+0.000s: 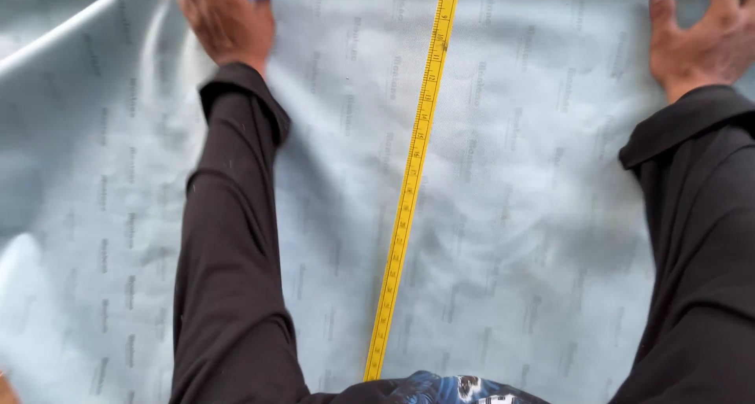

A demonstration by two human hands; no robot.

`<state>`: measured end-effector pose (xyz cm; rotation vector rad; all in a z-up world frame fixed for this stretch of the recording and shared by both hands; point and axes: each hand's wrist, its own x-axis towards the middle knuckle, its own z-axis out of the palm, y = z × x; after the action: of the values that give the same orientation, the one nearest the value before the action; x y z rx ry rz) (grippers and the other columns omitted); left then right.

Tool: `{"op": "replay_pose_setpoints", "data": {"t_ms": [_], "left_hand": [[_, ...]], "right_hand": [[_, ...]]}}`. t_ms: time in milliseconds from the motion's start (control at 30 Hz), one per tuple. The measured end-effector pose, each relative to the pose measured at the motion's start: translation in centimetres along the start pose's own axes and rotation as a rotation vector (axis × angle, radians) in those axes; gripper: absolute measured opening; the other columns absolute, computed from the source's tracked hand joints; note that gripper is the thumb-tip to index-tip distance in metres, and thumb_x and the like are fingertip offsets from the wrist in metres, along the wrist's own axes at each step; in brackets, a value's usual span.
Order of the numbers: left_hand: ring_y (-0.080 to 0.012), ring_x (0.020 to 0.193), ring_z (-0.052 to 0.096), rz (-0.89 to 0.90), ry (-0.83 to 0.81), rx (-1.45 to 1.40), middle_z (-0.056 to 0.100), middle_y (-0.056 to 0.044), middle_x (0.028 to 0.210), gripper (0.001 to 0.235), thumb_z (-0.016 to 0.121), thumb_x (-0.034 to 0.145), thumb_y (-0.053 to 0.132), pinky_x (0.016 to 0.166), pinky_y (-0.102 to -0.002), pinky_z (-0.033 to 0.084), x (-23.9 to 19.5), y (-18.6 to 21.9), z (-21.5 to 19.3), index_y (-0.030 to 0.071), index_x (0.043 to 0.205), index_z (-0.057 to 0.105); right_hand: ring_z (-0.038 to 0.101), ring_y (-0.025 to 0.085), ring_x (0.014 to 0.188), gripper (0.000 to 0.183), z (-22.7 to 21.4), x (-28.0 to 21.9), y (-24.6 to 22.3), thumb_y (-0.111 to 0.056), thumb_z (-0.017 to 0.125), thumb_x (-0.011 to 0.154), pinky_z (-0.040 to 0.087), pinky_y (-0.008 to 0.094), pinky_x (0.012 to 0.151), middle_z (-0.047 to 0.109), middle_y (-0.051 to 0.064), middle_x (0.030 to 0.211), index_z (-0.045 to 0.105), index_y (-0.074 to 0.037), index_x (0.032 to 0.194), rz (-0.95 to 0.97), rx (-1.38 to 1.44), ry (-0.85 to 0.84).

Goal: Measuring and marking dimensions on a large piece of upholstery fabric using a tape measure and a pen on a workshop table.

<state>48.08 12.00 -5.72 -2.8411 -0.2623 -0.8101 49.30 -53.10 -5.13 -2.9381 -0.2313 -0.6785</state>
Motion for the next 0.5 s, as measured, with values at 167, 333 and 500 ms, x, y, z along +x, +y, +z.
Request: {"op": "replay_pose_setpoints", "data": {"t_ms": [167,333,500], "left_hand": [[-0.0501,0.123,0.061,0.1,-0.022,-0.504,0.063,-0.028,0.128,0.046,0.057,0.11,0.044,0.082,-0.054,0.058,-14.8,6.6,-17.7,0.005,0.135,0.066],[-0.0413,0.087,0.071,-0.093,-0.613,-0.597,0.059,-0.01,0.111,0.054,0.066,0.092,0.053,0.07,-0.051,0.059,-39.3,6.6,-37.4,0.019,0.133,0.065],[-0.0416,0.103,0.074,-0.16,-0.964,-0.536,0.053,-0.013,0.13,0.112,0.096,0.066,0.026,0.074,-0.05,0.068,-57.5,7.4,-46.2,0.025,0.16,0.036]], "right_hand": [[0.042,0.064,0.141,0.076,-6.6,-11.3,-6.5,-0.054,0.063,0.117,0.024,0.083,0.103,0.042,0.042,0.158,0.06,0.007,0.162,-0.083,0.1,-0.016],[0.049,0.052,0.145,0.068,-19.0,-33.4,-13.9,-0.06,0.064,0.1,0.032,0.074,0.112,0.056,0.031,0.157,0.068,-0.015,0.152,0.012,0.167,-0.12],[0.043,0.046,0.152,0.078,-29.8,-50.0,-19.3,-0.071,0.062,0.09,0.03,0.073,0.118,0.049,0.023,0.164,0.061,-0.025,0.153,0.209,0.151,-0.224]]}}
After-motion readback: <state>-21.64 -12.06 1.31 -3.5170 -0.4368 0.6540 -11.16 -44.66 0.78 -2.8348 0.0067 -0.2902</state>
